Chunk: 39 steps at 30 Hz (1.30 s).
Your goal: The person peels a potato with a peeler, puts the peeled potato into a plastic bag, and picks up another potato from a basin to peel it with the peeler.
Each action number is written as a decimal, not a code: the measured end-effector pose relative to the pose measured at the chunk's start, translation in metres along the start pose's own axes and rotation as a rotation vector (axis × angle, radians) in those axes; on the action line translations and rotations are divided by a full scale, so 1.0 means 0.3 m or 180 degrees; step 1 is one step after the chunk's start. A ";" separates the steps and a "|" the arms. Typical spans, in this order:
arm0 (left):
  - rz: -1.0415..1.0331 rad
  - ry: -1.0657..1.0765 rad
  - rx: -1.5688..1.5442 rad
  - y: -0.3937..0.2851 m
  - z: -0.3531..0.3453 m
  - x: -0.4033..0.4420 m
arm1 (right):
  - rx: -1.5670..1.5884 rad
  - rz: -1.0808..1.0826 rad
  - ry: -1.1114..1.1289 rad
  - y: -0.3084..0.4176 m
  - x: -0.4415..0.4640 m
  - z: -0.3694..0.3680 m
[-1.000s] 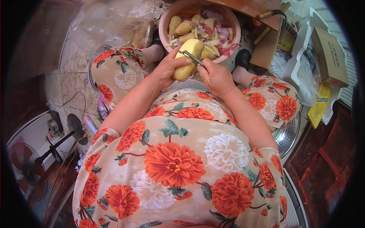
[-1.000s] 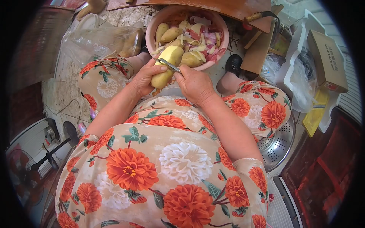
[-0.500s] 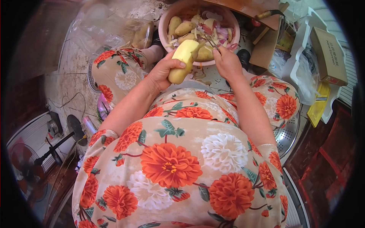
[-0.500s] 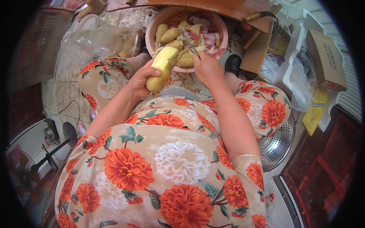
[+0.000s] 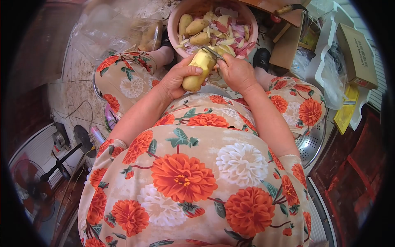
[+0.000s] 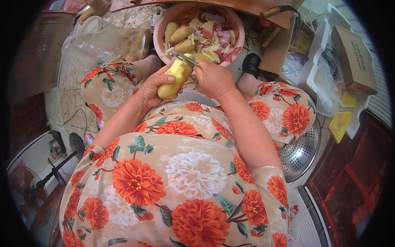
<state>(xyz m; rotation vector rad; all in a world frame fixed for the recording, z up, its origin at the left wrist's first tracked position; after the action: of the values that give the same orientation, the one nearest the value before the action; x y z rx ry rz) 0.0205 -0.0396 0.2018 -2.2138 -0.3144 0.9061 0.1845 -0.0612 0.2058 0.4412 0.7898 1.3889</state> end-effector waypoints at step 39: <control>0.0224 0.0022 -0.0172 0.019 0.025 -0.001 | 0.0037 -0.0020 -0.0112 0.005 0.001 0.010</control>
<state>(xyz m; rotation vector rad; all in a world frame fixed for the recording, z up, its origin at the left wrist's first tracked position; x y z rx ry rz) 0.0148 -0.0400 0.1942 -2.2896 -0.2619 0.9374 0.1856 -0.0602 0.2087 0.4707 0.7704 1.3679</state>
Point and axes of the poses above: each hand's wrist, its own x-axis towards the middle knuckle, its own z-axis out of the back of the hand, y = z × x, the point moved 6 cm from there along x, towards the middle knuckle, and after that the axes turned 12 degrees about x, right-handed, at the moved point
